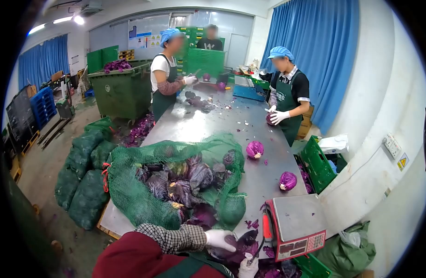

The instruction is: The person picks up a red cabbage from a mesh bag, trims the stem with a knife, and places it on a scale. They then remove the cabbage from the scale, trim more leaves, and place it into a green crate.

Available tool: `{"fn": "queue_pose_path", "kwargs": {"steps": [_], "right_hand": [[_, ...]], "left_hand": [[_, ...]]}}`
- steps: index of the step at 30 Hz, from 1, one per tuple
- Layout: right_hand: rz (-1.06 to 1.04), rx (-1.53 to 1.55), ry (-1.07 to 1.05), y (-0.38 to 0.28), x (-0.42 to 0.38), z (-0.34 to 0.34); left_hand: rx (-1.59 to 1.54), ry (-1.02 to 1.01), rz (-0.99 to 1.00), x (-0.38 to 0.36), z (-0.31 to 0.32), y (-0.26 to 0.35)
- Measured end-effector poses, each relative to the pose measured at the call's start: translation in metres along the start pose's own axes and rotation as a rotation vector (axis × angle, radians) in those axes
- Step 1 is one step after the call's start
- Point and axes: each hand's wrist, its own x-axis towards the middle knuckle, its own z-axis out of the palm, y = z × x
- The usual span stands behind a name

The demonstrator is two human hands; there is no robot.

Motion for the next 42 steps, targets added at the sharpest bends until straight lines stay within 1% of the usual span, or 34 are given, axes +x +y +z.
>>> {"fn": "queue_pose_path", "kwargs": {"steps": [1,3,5,6,7,8,9,10,11,12,13,14,15,16,17,19,20,21,22,23,25,27,28,29,30,31,33,35,36,37,39,40,41,42], "right_hand": [[0.096,0.076,0.025,0.0,-0.003,0.001],[0.077,0.094,0.063,-0.002,-0.005,0.0],[0.124,0.068,0.04,0.001,-0.012,-0.006],[0.11,0.016,0.038,0.024,-0.024,-0.001],[0.125,-0.109,0.065,0.021,-0.027,-0.009],[0.15,-0.011,0.078,0.009,-0.023,-0.032],[0.17,-0.049,0.078,0.035,-0.04,-0.043],[0.231,-0.089,0.127,0.063,-0.058,-0.051],[0.217,-0.13,0.145,0.073,-0.061,-0.066],[0.39,-0.191,-0.044,0.085,-0.058,-0.08],[0.262,-0.245,0.016,0.045,-0.031,-0.087],[0.189,-0.133,0.072,0.026,-0.007,-0.086],[0.23,-0.045,0.0,0.01,0.019,-0.079],[-0.145,-0.25,-0.055,0.025,0.032,-0.058],[0.026,0.006,-0.011,0.0,0.057,-0.037],[0.152,0.166,-0.155,0.001,0.073,0.014],[0.346,0.337,-0.16,-0.005,0.078,0.043],[0.534,0.512,-0.159,-0.009,0.083,0.063],[0.52,0.443,-0.287,-0.008,0.079,0.067],[0.205,0.2,-0.111,0.011,0.058,0.08],[0.381,0.182,-0.143,0.026,0.027,0.057],[0.28,-0.038,0.014,0.021,-0.001,-0.001],[0.32,-0.146,0.112,0.04,-0.027,-0.02],[0.356,-0.259,0.205,0.031,-0.035,-0.04],[0.489,-0.083,0.233,0.019,-0.04,-0.052],[0.51,-0.004,0.237,0.0,-0.031,-0.06],[0.446,0.218,0.141,-0.022,-0.014,-0.046],[0.37,0.45,0.025,-0.038,0.003,-0.015],[0.257,0.265,0.052,-0.046,0.011,-0.007],[0.147,0.077,0.076,-0.05,0.016,-0.004],[0.356,0.449,0.063,-0.028,0.017,-0.007],[0.34,0.355,0.006,-0.022,0.018,-0.012],[0.32,0.262,-0.049,-0.016,0.018,-0.017],[0.413,0.346,-0.047,-0.018,0.02,-0.016]], "left_hand": [[-0.009,0.015,-0.025,-0.003,0.001,0.001],[-0.126,0.104,-0.038,0.012,0.014,-0.034],[-0.317,0.128,-0.127,0.002,0.012,-0.032],[-0.372,0.15,-0.086,0.002,0.013,-0.037],[-0.397,0.191,-0.074,0.0,0.015,-0.041],[-0.663,0.2,-0.077,0.004,0.019,-0.053],[-0.926,0.202,-0.085,0.009,0.023,-0.062],[-1.106,0.265,-0.133,-0.003,0.016,-0.042],[-1.297,0.149,-0.084,-0.001,0.009,-0.042],[-1.452,0.044,-0.153,-0.004,0.003,-0.039],[-1.45,-0.072,-0.136,0.01,-0.001,-0.056],[-1.442,-0.083,-0.13,0.002,-0.011,-0.039],[-1.469,0.034,-0.113,-0.004,-0.016,-0.017],[-1.493,-0.059,-0.025,0.007,-0.017,-0.041],[-1.391,0.181,-0.103,-0.016,-0.024,0.0],[-1.714,-0.115,0.04,-0.014,-0.028,-0.016],[-1.726,-0.105,0.099,-0.014,-0.027,-0.018],[-1.744,-0.122,0.093,-0.015,-0.029,-0.02],[-1.752,-0.1,0.067,-0.017,-0.029,-0.02],[-1.762,-0.08,0.042,-0.018,-0.027,-0.019],[-1.696,-0.119,-0.027,-0.012,-0.022,-0.019],[-1.644,-0.172,-0.045,0.004,-0.005,-0.023],[-1.64,-0.23,-0.124,0.008,0.0,-0.019],[-1.611,-0.278,-0.132,0.01,0.008,-0.012],[-1.624,-0.346,-0.191,0.015,0.017,-0.016],[-1.629,-0.418,-0.248,0.023,0.024,-0.021],[-1.491,-0.462,-0.396,0.025,0.031,-0.017],[-1.237,-0.338,-0.532,0.029,0.04,-0.016],[-1.136,-0.338,-0.531,0.029,0.038,-0.014],[-1.029,-0.408,-0.498,0.027,0.031,-0.011],[-0.527,-0.278,-0.342,0.014,0.019,0.002],[-0.425,-0.156,0.282,0.016,0.024,-0.007],[0.29,0.185,0.447,0.017,0.024,-0.014],[0.343,0.161,0.551,0.023,0.027,-0.015]]}}
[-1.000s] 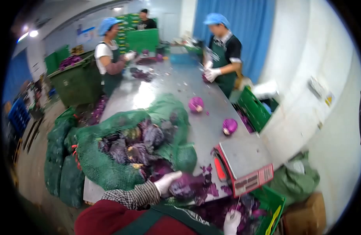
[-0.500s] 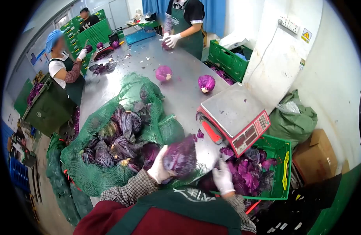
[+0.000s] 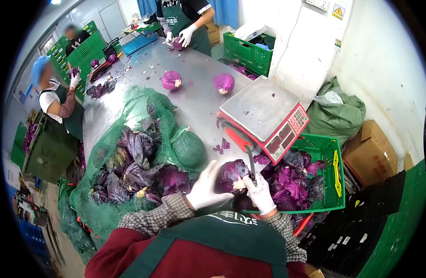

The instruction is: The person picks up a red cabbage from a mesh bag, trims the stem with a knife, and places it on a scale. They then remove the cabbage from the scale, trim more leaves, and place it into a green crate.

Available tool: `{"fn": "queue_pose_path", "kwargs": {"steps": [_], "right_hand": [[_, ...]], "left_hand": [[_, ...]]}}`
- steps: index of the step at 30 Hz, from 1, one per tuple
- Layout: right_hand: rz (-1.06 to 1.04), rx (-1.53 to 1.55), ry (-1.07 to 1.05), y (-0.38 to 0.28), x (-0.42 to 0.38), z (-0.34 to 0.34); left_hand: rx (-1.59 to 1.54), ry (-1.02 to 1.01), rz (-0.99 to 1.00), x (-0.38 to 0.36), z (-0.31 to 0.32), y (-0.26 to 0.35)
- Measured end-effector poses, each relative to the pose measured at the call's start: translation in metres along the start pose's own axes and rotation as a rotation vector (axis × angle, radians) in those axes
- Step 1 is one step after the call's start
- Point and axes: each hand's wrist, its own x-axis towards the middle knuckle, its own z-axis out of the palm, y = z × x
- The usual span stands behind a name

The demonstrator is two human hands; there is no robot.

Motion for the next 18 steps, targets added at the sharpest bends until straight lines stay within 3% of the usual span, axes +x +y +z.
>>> {"fn": "queue_pose_path", "kwargs": {"steps": [2,4,6,13,17,18], "right_hand": [[-0.114,-0.103,0.045,0.004,0.0,0.004],[-0.268,-0.286,0.069,0.014,-0.005,0.006],[0.059,0.045,-0.017,0.005,-0.011,-0.003],[-0.23,-0.464,0.074,-0.006,-0.002,0.006],[0.048,-0.456,0.015,-0.031,0.009,0.002],[-0.112,-0.449,0.128,0.002,0.014,0.001]], "left_hand": [[0.056,0.01,0.16,0.014,0.016,0.008],[0.058,0.008,0.069,0.029,0.023,0.012],[0.058,-0.047,0.013,0.043,0.02,0.008],[0.035,-0.05,-0.004,0.048,0.016,0.007],[0.071,-0.005,0.028,0.042,0.021,0.009],[0.091,0.019,0.071,0.039,0.022,0.009]]}}
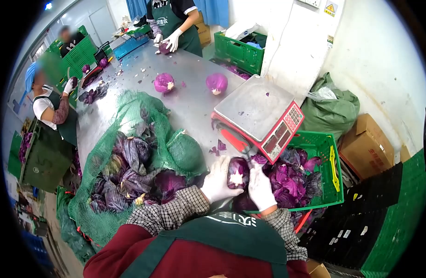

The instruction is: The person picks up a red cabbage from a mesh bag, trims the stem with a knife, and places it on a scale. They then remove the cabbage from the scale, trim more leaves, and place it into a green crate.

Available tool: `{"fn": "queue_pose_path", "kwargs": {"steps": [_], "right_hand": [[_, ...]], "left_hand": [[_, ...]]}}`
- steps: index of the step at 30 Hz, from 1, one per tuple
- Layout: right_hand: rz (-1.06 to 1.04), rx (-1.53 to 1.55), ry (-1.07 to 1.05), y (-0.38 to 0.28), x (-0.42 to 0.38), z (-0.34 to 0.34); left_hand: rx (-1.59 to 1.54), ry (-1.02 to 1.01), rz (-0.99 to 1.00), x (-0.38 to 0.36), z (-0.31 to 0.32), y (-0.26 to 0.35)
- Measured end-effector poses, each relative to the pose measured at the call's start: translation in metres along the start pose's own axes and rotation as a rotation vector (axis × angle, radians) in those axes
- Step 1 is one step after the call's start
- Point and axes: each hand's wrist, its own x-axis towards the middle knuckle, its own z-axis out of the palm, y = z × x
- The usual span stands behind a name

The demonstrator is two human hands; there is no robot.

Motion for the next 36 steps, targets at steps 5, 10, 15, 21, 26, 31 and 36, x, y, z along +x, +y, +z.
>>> {"fn": "queue_pose_path", "kwargs": {"steps": [5,10,15,21,26,31,36], "right_hand": [[0.174,0.054,0.188,0.042,-0.029,-0.024],[0.307,-0.157,0.417,0.071,-0.067,-0.071],[0.005,0.182,0.105,0.004,-0.042,-0.031],[-0.014,0.109,-0.015,-0.012,-0.04,0.001],[-0.004,0.002,-0.122,-0.013,-0.038,0.003],[-0.015,-0.083,-0.036,0.0,-0.026,0.012],[-0.189,-0.734,-0.313,0.021,0.002,0.001]], "left_hand": [[-0.145,0.083,0.074,-0.033,-0.002,-0.014],[0.159,-0.026,0.171,-0.014,-0.043,-0.016],[0.169,-0.132,0.039,0.01,-0.025,0.01],[0.206,-0.063,0.026,0.002,-0.016,0.011],[0.203,-0.085,-0.002,0.004,-0.015,0.015],[0.214,-0.085,0.016,0.005,-0.009,0.019],[0.273,-0.064,0.01,0.005,0.004,0.026]]}}
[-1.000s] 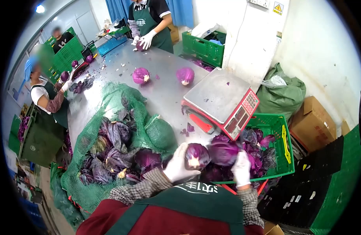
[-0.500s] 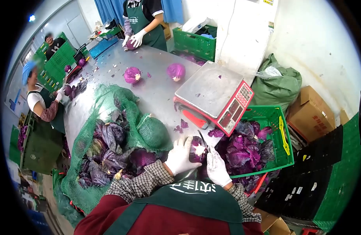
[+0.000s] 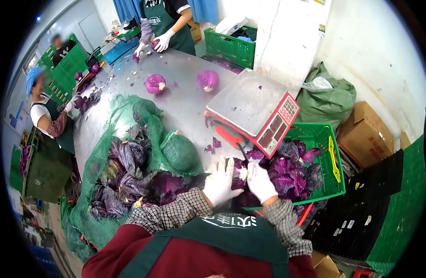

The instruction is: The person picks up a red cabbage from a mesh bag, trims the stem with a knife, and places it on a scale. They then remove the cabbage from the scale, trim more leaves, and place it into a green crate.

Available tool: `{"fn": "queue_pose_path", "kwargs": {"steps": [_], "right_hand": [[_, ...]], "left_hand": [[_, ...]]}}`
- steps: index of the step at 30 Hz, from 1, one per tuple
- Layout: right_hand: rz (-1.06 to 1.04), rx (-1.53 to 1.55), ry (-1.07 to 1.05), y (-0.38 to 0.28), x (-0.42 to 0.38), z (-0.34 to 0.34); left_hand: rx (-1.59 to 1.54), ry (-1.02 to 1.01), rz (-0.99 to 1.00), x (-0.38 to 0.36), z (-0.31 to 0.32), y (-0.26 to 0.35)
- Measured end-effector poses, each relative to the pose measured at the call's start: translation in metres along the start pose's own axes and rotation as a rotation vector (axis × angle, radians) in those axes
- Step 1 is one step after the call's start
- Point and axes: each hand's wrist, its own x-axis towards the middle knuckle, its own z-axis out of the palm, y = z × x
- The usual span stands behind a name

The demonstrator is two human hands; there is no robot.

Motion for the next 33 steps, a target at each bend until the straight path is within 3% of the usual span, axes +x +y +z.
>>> {"fn": "queue_pose_path", "kwargs": {"steps": [1,3,5,7,9,10,11,13,15,17,18,21,23,25,27,29,31,33], "right_hand": [[0.062,0.38,-0.019,0.013,0.008,0.008],[-0.129,0.265,0.335,0.03,0.0,0.049],[0.194,0.525,0.209,0.033,-0.001,0.066],[0.092,0.16,0.31,0.035,-0.017,0.084],[0.016,-0.067,0.353,0.008,-0.027,0.054],[-0.08,-0.069,0.546,-0.007,-0.025,0.018],[-0.021,0.327,0.579,-0.017,-0.024,0.012],[-0.09,0.132,0.523,-0.033,-0.032,0.01],[0.005,0.663,0.465,-0.051,-0.029,-0.022],[0.061,0.427,0.689,-0.024,-0.035,0.012],[0.362,0.799,0.615,-0.001,-0.05,0.034],[0.746,0.503,0.683,0.092,-0.114,0.122],[0.861,0.686,0.513,0.061,-0.109,0.014],[0.586,0.848,0.627,0.008,-0.079,-0.04],[0.363,1.073,0.306,-0.019,-0.057,-0.049],[0.168,0.989,0.305,-0.045,-0.042,-0.061],[0.067,0.912,0.351,-0.042,-0.034,-0.052],[0.025,0.876,0.368,-0.038,-0.032,-0.048]], "left_hand": [[0.016,0.003,-0.006,0.0,0.0,0.004],[-0.018,0.004,-0.021,-0.003,-0.004,0.002],[-0.035,0.078,-0.017,-0.014,-0.002,-0.004],[-0.154,0.188,0.058,-0.032,0.01,-0.023],[-0.29,0.242,0.061,-0.048,0.01,-0.042],[-0.372,0.139,-0.014,-0.051,0.001,-0.051],[-0.627,0.041,-0.128,-0.052,-0.005,-0.059],[-1.062,-0.065,-0.42,-0.046,-0.03,-0.051],[-0.815,0.068,-0.464,-0.045,0.01,-0.075],[-0.948,0.017,-0.508,-0.047,0.0,-0.075],[-1.078,0.016,-0.539,-0.047,0.003,-0.081],[-1.291,-0.015,-0.59,-0.045,-0.006,-0.091],[-1.031,-0.118,-0.437,-0.034,-0.018,-0.079],[-0.636,-0.109,-0.31,-0.024,-0.019,-0.063],[-0.467,-0.024,-0.133,-0.018,-0.008,-0.054],[-0.392,-0.166,-0.107,-0.012,-0.035,-0.031],[-0.338,-0.116,-0.014,-0.013,-0.024,-0.036],[-0.313,-0.212,-0.047,-0.011,-0.026,-0.036]]}}
